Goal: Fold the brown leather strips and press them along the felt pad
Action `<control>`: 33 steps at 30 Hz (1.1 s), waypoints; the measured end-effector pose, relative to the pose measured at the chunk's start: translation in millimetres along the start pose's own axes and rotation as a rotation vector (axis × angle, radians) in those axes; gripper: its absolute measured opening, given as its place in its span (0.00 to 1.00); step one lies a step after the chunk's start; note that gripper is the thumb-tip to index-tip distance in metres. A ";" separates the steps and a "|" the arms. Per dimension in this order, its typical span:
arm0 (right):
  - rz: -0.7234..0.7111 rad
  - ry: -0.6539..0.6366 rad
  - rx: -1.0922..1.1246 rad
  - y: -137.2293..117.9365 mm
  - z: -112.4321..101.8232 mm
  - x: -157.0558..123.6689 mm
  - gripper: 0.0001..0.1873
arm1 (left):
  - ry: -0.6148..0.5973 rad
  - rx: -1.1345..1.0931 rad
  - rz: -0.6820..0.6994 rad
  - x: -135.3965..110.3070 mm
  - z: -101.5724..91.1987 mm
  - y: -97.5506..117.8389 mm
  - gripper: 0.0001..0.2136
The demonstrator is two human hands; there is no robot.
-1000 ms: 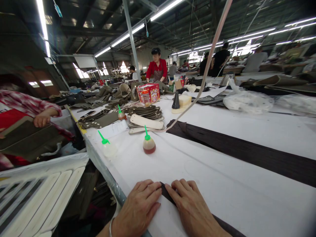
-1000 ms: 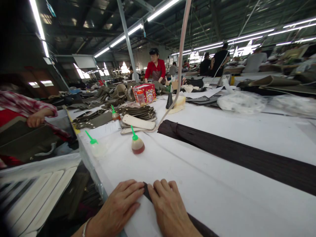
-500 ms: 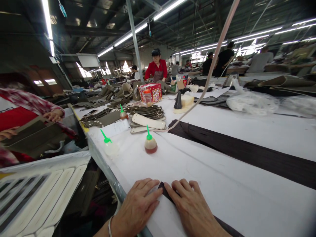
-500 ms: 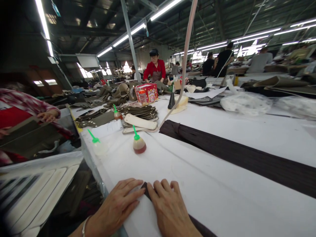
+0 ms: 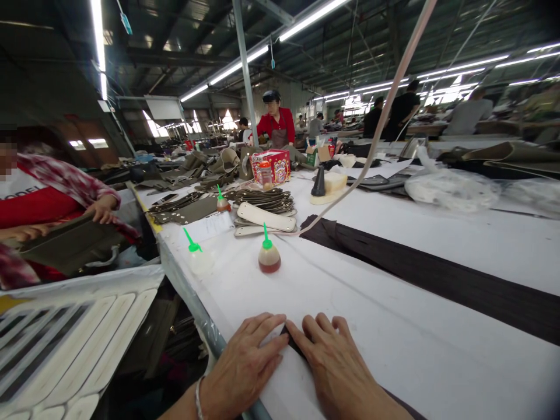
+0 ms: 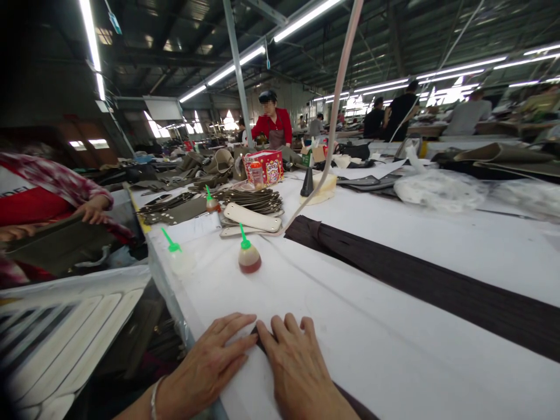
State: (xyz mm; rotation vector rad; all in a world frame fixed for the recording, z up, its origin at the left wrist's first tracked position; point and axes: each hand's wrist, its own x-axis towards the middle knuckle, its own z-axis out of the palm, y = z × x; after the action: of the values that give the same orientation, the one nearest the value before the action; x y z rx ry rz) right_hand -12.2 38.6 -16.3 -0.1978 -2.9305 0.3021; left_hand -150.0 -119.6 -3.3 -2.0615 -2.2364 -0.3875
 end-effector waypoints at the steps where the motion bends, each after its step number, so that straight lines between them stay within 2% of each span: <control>1: 0.007 0.002 0.004 -0.1 -0.8 0.1 0.36 | -0.014 0.001 0.017 1.8 -1.4 0.7 0.17; 4: 0.033 0.014 0.020 1.2 -2.0 -1.6 0.34 | -0.038 -0.009 0.081 8.7 -6.1 1.4 0.16; 7: 0.058 0.012 0.054 5.0 -1.3 -5.7 0.24 | -0.052 -0.059 0.126 15.3 -10.3 -0.3 0.14; 12: 0.040 0.028 0.130 13.1 -1.6 -15.6 0.17 | -0.083 -0.116 0.118 19.5 -12.3 -2.5 0.14; 18: -0.028 0.024 0.146 17.3 -8.3 -25.7 0.15 | -0.098 -0.125 0.063 24.2 -9.5 2.8 0.23; 33: -0.122 0.034 0.015 28.5 -10.3 -46.0 0.13 | -0.177 -0.030 0.096 32.4 -11.6 11.4 0.23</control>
State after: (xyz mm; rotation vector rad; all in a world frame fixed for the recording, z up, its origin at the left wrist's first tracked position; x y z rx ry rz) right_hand 37.8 61.2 -20.4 -0.0214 -2.8899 0.2984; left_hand -143.1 -90.1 16.7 -2.2922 -2.2250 -0.2421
